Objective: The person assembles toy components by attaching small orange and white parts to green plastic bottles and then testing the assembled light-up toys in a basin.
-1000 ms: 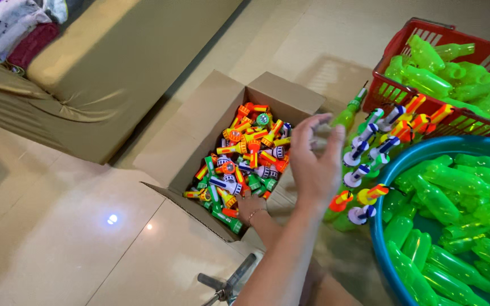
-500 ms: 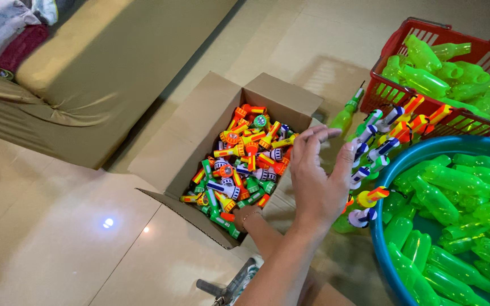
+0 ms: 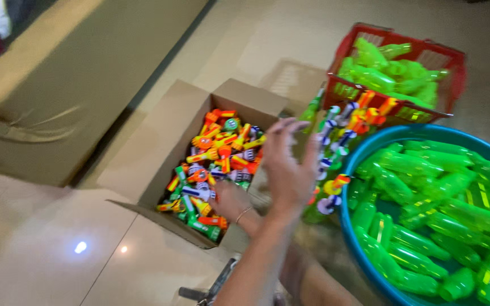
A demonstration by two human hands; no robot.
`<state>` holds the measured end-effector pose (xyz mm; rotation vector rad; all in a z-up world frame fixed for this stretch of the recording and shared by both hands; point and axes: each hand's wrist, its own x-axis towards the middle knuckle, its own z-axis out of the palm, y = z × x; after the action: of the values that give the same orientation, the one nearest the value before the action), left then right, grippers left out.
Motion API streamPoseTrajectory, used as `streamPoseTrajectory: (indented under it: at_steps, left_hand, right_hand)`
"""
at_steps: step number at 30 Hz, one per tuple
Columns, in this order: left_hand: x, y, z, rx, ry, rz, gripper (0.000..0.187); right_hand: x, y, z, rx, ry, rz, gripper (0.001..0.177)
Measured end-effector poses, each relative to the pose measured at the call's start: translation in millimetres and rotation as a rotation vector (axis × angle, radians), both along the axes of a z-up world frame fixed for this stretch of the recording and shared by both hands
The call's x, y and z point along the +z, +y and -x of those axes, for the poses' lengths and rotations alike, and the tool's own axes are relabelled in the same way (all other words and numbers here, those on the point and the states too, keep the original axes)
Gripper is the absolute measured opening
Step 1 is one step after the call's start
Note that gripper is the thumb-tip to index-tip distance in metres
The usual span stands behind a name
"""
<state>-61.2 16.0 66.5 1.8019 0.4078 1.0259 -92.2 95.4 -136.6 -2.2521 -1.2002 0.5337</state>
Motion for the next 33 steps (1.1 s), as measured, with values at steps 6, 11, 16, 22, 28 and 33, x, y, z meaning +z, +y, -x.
streamPoseTrajectory:
  at_steps: [6, 11, 16, 22, 28, 33]
  left_hand:
    - [-6.2, 15.0, -1.5, 0.014, -0.066, -0.030, 0.026]
    - [-9.7, 5.1, -14.1, 0.036, -0.075, -0.103, 0.025]
    - [-9.7, -5.7, -28.8, 0.006, -0.059, -0.018, 0.027]
    - [-18.7, -9.7, -44.1, 0.045, 0.005, 0.006, 0.028]
    - [-30.4, -7.1, -38.9, -0.030, 0.440, -0.175, 0.038]
    - [-38.7, -3.7, -35.6, -0.101, 0.808, -0.318, 0.049]
  right_hand:
    - [74.2, -115.6, -107.3, -0.177, 0.317, -0.914, 0.039]
    - [92.2, -225.5, -199.1, -0.489, -0.369, -0.543, 0.033]
    - [77.7, -284.7, -240.9, -0.648, -0.287, -0.127, 0.034]
    - [18.4, -252.1, -247.2, -0.358, -0.365, -0.219, 0.055]
    - [-4.7, -221.8, -243.3, -0.363, -0.190, -0.006, 0.052]
    - [-25.3, -212.6, -243.4, -0.381, -0.211, -0.128, 0.041]
